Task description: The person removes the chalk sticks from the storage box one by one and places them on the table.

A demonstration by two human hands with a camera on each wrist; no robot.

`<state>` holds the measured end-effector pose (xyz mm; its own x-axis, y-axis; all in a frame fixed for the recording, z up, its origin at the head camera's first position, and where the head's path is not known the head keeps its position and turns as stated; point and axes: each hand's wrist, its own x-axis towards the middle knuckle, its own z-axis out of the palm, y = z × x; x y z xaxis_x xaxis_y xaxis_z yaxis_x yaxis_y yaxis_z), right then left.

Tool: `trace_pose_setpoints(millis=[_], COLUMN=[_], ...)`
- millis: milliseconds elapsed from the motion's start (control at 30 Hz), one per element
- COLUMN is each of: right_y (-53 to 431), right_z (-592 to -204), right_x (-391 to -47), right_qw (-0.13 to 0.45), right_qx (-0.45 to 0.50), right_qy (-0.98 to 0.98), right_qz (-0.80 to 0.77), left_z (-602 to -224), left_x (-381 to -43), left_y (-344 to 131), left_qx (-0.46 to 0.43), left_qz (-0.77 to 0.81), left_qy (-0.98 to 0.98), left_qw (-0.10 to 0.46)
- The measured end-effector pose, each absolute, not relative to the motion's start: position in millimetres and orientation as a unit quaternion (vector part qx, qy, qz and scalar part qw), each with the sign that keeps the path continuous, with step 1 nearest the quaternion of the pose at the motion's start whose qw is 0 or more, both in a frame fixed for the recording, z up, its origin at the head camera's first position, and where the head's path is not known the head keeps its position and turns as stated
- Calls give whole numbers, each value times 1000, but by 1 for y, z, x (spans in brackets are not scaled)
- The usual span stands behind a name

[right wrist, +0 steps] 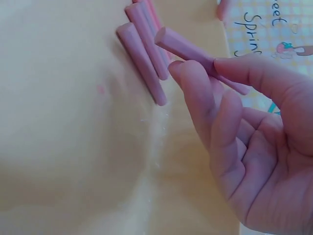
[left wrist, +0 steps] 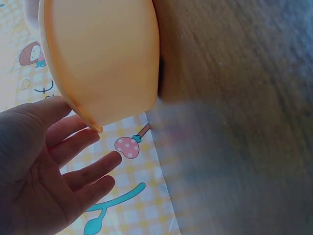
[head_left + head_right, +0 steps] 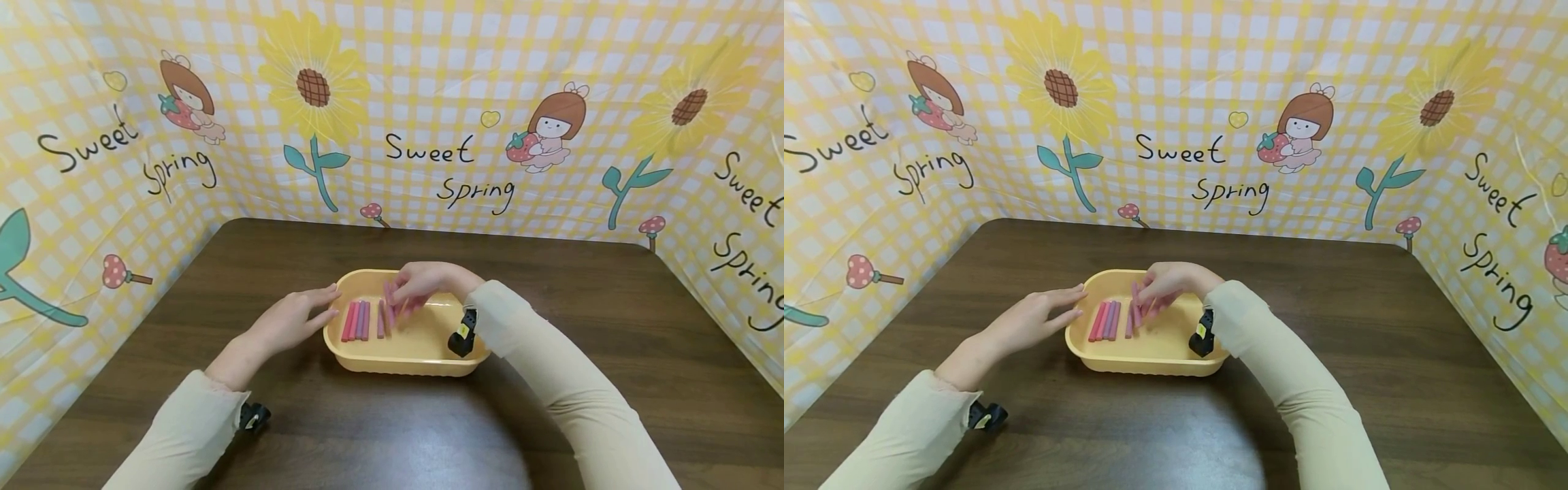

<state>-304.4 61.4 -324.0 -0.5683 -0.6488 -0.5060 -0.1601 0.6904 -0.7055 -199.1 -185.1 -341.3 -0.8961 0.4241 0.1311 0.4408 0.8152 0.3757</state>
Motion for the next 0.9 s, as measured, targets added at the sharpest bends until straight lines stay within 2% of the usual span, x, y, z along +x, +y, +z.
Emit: trace_pose_setpoints(millis=[300, 500, 900], right_y=[79, 91, 118], right_z=[-316, -310, -303], right_x=[-304, -301, -296], right_qw=[385, 363, 354], right_qx=[-280, -259, -253], right_qy=[813, 826, 829], right_qz=[-334, -344, -351], left_z=[-341, -341, -340], left_x=[-198, -198, -198], left_y=[-185, -185, -184], left_qx=[-225, -225, -225], left_qz=[-203, -203, -201], left_qy=[-953, -953, -953], left_qw=[21, 23, 22])
